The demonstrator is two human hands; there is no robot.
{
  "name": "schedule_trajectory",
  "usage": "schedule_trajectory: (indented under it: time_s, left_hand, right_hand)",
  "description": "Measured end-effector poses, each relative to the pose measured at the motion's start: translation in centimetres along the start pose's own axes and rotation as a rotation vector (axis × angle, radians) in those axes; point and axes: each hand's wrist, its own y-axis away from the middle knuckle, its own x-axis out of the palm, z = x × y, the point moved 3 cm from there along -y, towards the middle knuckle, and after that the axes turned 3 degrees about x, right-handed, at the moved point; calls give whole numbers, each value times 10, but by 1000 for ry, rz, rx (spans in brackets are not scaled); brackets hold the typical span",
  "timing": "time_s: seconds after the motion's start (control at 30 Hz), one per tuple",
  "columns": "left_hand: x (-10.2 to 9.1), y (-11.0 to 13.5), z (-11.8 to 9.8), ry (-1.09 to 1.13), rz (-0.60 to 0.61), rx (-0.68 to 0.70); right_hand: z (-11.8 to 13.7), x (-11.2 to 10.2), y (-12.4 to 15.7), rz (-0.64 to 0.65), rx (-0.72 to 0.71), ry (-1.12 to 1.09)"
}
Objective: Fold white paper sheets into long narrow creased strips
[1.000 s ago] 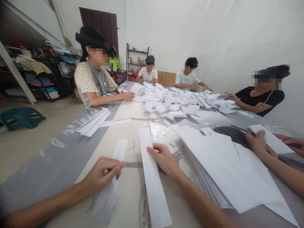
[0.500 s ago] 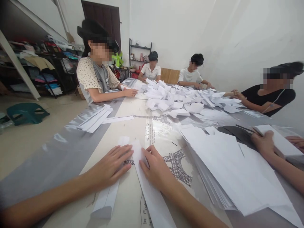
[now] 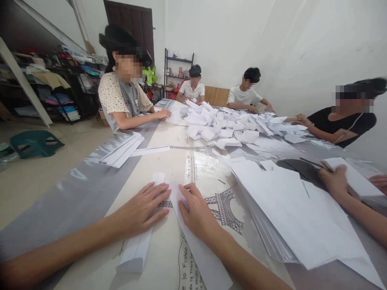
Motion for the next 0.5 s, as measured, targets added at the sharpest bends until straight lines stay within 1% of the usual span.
schedule_trajectory:
  time_s: [0.1, 0.27, 0.5]
  left_hand:
    - [-1, -1, 1, 13, 27, 7]
    - [-1, -1, 2, 19, 38, 6]
    - [-1, -2, 1, 23, 3, 11]
  right_hand:
    - [1, 0, 2, -8, -11, 35]
    - [2, 1, 3, -39, -74, 107]
    - [2, 1, 5, -42, -79, 140]
